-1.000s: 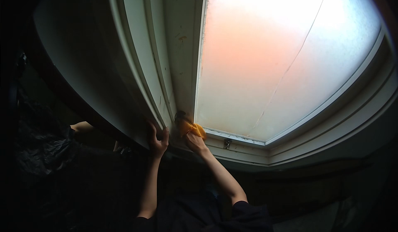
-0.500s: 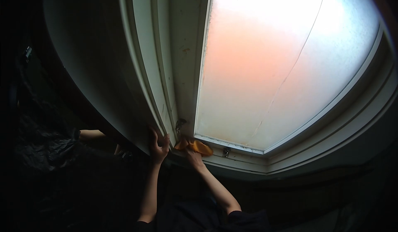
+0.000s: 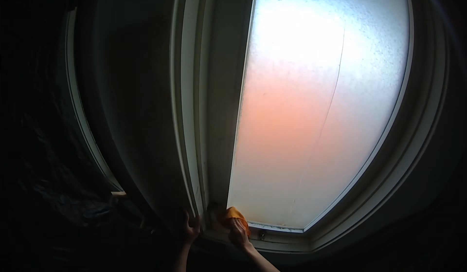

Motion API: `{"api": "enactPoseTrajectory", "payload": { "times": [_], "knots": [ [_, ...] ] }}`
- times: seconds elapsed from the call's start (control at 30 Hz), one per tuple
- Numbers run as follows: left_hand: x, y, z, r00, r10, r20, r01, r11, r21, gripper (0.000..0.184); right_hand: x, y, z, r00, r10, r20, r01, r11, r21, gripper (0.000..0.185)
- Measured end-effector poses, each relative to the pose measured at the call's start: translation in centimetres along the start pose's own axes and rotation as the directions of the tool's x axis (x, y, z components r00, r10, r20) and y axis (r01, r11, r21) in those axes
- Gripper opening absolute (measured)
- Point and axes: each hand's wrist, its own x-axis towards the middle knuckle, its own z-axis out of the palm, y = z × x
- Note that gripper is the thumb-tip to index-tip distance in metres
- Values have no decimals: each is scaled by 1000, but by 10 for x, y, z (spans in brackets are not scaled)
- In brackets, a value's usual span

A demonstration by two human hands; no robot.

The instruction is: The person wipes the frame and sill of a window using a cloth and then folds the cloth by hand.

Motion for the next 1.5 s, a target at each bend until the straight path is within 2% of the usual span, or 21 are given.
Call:
{"api": "enactPoseTrajectory", "payload": {
  "times": [0.03, 0.07, 0.13, 0.17, 0.27, 0.33, 0.4, 0.43, 0.47, 0.57, 0.63, 0.77, 0.87, 0.9, 1.0, 1.1, 1.13, 1.3, 1.37, 1.4, 1.5],
  "knots": [
    [1, 4, 2, 946, -295, 135, 317, 928, -196, 64, 34, -19, -25, 997, 7, -82, 1, 995, 99, 47],
    [9, 5, 2, 950, -282, 137, 305, 930, -205, 64, 72, -40, -51, 977, -76, -201, 83, 996, 27, 51],
    [15, 5, -4, 979, 202, -7, -201, 977, 79, 60, 132, -46, -83, 957, -55, -284, 99, 984, 146, 69],
    [14, 6, -4, 979, 204, 2, -204, 976, 74, 60, 181, -64, -117, 890, -325, -321, 297, 946, -134, 78],
    [8, 8, -1, 984, 162, -72, -157, 985, 74, 57, 317, -119, -191, 785, -498, -368, 437, 867, -240, 77],
    [8, 1, 1, 981, 173, -84, -157, 973, 169, 62, 410, -153, -226, 850, -273, -450, 451, 819, 355, 51],
    [6, -9, 5, 981, 175, -85, -162, 977, 140, 65, 474, -207, -283, 492, -738, -462, 645, 665, -376, 31],
    [6, -11, 7, 982, 171, -84, -161, 981, 108, 67, 519, -198, -294, 465, -753, -466, 526, 658, -538, 27],
    [8, -6, 5, 981, 173, -86, -163, 980, 114, 67, 546, -193, -311, 606, -658, -447, 486, 751, -447, 27],
    [7, 0, -1, 991, 125, -43, -119, 984, 133, 70, 539, -254, -321, 570, -596, -566, 337, 798, -500, 37],
    [3, -14, 7, 979, 197, -58, -191, 978, 85, 70, 560, -236, -313, 346, -743, -573, 97, 636, -766, 41],
    [5, 1, 2, 998, 56, 15, -57, 997, 43, 71, 517, -258, -353, 589, -786, -191, 328, 448, -832, 42],
    [7, 6, 2, 991, 132, -27, -128, 983, 132, 70, 490, -282, -360, 860, -510, -25, 405, 712, -574, 44],
    [7, 9, 3, 988, 143, -52, -136, 983, 122, 71, 492, -280, -352, 863, -505, -27, 399, 711, -579, 44],
    [9, 13, 0, 988, 149, -48, -143, 983, 118, 71, 535, -240, -316, 314, -933, -174, 229, 252, -940, 46],
    [9, 4, 1, 987, 157, -42, -150, 980, 134, 71, 545, -232, -308, 573, -819, -24, 104, 102, -989, 46],
    [6, -1, 2, 985, 168, -46, -160, 977, 140, 71, 550, -233, -321, 787, -611, 81, 361, 349, -865, 38],
    [6, 2, 7, 973, 219, -78, -202, 963, 180, 70, 505, -256, -290, 603, -761, -239, 58, 340, -939, 35],
    [9, 1, 3, 970, 231, -71, -219, 966, 140, 69, 533, -247, -276, 835, -448, -320, 40, 629, -776, 33],
    [10, 5, 2, 972, 225, -74, -214, 967, 135, 69, 544, -225, -272, 518, -776, -360, 94, 470, -878, 27],
    [9, 10, 4, 973, 213, -87, -203, 973, 112, 69, 474, -241, -315, 538, -841, -63, 514, 387, -765, 26]
  ]
}}
